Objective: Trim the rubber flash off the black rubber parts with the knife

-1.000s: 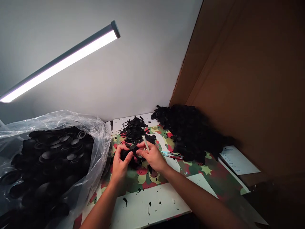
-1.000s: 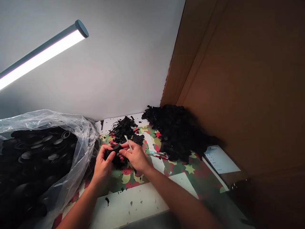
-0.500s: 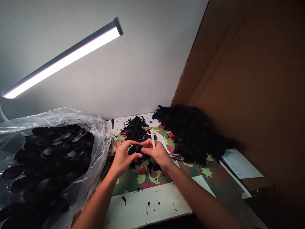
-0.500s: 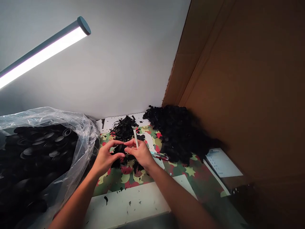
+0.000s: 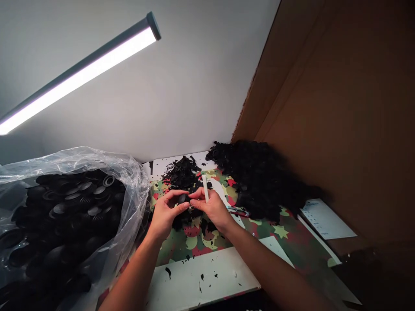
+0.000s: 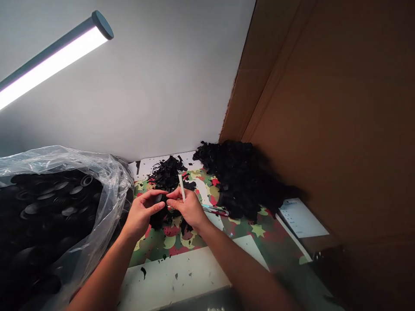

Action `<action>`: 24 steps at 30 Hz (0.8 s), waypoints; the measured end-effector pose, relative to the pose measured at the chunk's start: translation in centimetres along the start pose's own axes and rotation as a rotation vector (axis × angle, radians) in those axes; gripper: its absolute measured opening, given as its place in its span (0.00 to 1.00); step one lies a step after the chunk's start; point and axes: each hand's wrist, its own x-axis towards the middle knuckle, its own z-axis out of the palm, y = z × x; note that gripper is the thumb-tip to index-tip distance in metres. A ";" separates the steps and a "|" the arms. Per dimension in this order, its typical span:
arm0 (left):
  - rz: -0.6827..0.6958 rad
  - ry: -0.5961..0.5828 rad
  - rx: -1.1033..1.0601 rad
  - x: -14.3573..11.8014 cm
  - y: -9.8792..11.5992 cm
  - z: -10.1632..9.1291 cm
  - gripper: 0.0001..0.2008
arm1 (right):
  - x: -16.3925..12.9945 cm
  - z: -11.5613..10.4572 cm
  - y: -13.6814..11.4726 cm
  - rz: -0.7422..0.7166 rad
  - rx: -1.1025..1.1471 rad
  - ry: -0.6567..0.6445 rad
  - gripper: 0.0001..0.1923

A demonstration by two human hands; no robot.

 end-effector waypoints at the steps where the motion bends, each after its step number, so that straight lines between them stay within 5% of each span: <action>1: -0.011 0.012 -0.029 -0.1 -0.2 0.0 0.16 | 0.1 0.0 0.0 -0.005 -0.017 -0.009 0.14; 14: 0.007 0.054 -0.004 -0.2 -1.4 -0.1 0.15 | 1.1 1.7 -0.7 -0.375 -0.414 0.108 0.09; 19: 0.060 0.007 0.171 -0.3 -1.7 -0.2 0.15 | 1.0 1.7 -0.4 -0.472 -0.596 0.092 0.10; 24: 0.227 0.101 0.413 -0.5 -1.4 0.1 0.09 | 1.1 1.5 0.1 -0.465 -0.631 0.087 0.09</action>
